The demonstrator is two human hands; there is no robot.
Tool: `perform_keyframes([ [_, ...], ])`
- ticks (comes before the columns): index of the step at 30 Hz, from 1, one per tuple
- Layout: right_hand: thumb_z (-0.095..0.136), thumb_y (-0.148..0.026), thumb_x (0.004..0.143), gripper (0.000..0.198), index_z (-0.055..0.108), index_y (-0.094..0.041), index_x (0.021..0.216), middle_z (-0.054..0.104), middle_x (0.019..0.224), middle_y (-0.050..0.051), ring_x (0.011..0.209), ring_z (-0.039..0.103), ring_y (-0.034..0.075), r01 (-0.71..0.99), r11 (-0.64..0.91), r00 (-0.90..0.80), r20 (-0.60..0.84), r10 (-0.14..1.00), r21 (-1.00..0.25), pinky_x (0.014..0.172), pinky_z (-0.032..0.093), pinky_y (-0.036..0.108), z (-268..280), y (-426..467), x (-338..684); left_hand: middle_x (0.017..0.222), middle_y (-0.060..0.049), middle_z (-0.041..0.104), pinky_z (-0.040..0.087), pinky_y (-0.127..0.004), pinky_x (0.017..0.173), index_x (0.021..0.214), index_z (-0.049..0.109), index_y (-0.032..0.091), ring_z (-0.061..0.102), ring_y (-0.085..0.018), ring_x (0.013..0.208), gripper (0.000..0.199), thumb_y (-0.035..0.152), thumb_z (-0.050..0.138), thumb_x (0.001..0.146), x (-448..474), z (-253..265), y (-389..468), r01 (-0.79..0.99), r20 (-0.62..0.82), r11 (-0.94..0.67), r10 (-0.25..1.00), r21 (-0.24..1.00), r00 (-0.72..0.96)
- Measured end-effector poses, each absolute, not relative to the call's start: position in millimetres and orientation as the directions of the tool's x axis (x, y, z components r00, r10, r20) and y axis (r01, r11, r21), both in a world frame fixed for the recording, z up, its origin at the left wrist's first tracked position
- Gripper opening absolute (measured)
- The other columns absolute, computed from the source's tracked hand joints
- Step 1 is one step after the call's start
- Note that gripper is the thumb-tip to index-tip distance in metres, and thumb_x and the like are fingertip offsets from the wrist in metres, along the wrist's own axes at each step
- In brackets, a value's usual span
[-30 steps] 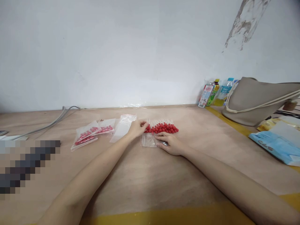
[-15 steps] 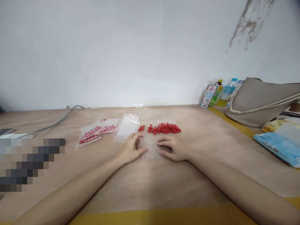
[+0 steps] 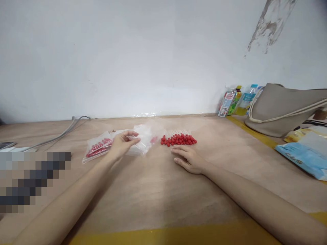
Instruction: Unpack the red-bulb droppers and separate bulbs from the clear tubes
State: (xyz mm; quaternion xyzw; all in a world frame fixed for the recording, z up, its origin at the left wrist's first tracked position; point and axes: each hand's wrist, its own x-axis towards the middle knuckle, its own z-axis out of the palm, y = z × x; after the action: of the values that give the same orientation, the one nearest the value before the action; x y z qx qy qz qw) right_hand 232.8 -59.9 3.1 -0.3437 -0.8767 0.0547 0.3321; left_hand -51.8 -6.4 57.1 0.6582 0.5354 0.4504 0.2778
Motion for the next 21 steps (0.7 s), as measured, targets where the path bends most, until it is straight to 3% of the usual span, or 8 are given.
perform_keyframes([
  [3, 0.045, -0.033, 0.085, 0.035, 0.052, -0.018, 0.116, 0.052, 0.118, 0.013, 0.109, 0.049, 0.021, 0.573, 0.748, -0.529, 0.545, 0.651, -0.337, 0.092, 0.042, 0.039, 1.4, -58.8, 232.3, 0.067, -0.002, 0.058, 0.042, -0.027, 0.059, 0.092, 0.061, 0.015, 0.055, -0.016, 0.06, 0.046, 0.047, 0.064, 0.06, -70.7, 46.8, 6.3, 0.651, 0.282, -0.145, 0.953, 0.745, -0.111],
  [6, 0.046, -0.034, 0.084, 0.034, 0.054, -0.017, 0.113, 0.052, 0.116, 0.012, 0.106, 0.05, 0.021, 0.571, 0.743, -0.526, 0.539, 0.657, -0.349, 0.09, 0.044, 0.038, -0.3, -57.5, 232.4, 0.083, -0.009, 0.058, 0.042, -0.035, 0.079, 0.082, 0.065, 0.016, 0.054, -0.025, 0.089, 0.035, 0.044, 0.062, 0.061, -74.9, 32.2, 7.8, 0.898, 0.348, -0.135, 0.937, 0.419, -0.022],
  [8, 0.047, -0.034, 0.084, 0.032, 0.056, -0.016, 0.11, 0.052, 0.114, 0.013, 0.105, 0.051, 0.02, 0.572, 0.739, -0.533, 0.524, 0.664, -0.355, 0.089, 0.044, 0.037, -1.2, -56.9, 232.6, 0.094, -0.012, 0.055, 0.038, -0.04, 0.086, 0.076, 0.068, 0.017, 0.047, -0.03, 0.1, 0.032, 0.046, 0.058, 0.065, -71.9, 30.5, 3.9, 0.966, 0.412, -0.146, 0.91, 0.213, 0.046],
  [11, 0.048, -0.033, 0.084, 0.03, 0.057, -0.016, 0.107, 0.053, 0.112, 0.013, 0.104, 0.051, 0.02, 0.577, 0.733, -0.54, 0.505, 0.673, -0.36, 0.089, 0.044, 0.037, -2.4, -56.3, 232.9, 0.098, -0.012, 0.054, 0.036, -0.043, 0.085, 0.071, 0.068, 0.02, 0.045, -0.032, 0.1, 0.035, 0.05, 0.05, 0.071, -70.6, 42.2, -1.5, 0.992, 0.451, -0.106, 0.89, 0.062, 0.067],
  [13, 0.048, -0.033, 0.084, 0.03, 0.058, -0.016, 0.106, 0.053, 0.112, 0.013, 0.103, 0.051, 0.021, 0.584, 0.728, -0.54, 0.497, 0.679, -0.36, 0.088, 0.044, 0.038, -2.9, -56.1, 232.9, 0.099, -0.013, 0.055, 0.036, -0.045, 0.084, 0.077, 0.068, 0.02, 0.045, -0.033, 0.1, 0.036, 0.048, 0.046, 0.074, -77.4, 51.5, -0.4, 0.999, 0.48, -0.04, 0.877, 0.022, 0.025],
  [17, 0.048, -0.032, 0.083, 0.028, 0.059, -0.016, 0.105, 0.053, 0.11, 0.012, 0.101, 0.052, 0.02, 0.581, 0.731, -0.547, 0.493, 0.676, -0.358, 0.087, 0.044, 0.038, -2.7, -56.0, 232.7, 0.115, -0.023, 0.048, 0.031, -0.052, 0.086, 0.109, 0.055, 0.011, 0.041, -0.041, 0.109, 0.049, 0.045, 0.041, 0.077, -109.2, 50.9, 15.6, 0.992, 0.508, 0.126, 0.854, 0.006, -0.112],
  [19, 0.048, -0.032, 0.083, 0.028, 0.059, -0.017, 0.105, 0.054, 0.11, 0.012, 0.1, 0.052, 0.02, 0.574, 0.734, -0.547, 0.498, 0.673, -0.362, 0.087, 0.044, 0.038, -2.4, -56.0, 232.6, 0.114, -0.031, 0.047, 0.029, -0.059, 0.082, 0.105, 0.054, 0.005, 0.04, -0.047, 0.108, 0.05, 0.044, 0.038, 0.078, -126.9, 42.9, 26.8, 0.974, 0.422, 0.21, 0.878, 0.08, -0.224],
  [21, 0.049, -0.032, 0.083, 0.028, 0.059, -0.017, 0.104, 0.054, 0.109, 0.012, 0.1, 0.053, 0.021, 0.575, 0.733, -0.544, 0.498, 0.675, -0.364, 0.086, 0.044, 0.038, -2.3, -56.0, 232.5, 0.098, -0.031, 0.055, 0.035, -0.056, 0.074, 0.089, 0.057, 0.005, 0.049, -0.046, 0.096, 0.043, 0.042, 0.037, 0.078, -141.1, 35.4, 35.9, 0.965, 0.332, 0.2, 0.911, 0.168, -0.246],
])
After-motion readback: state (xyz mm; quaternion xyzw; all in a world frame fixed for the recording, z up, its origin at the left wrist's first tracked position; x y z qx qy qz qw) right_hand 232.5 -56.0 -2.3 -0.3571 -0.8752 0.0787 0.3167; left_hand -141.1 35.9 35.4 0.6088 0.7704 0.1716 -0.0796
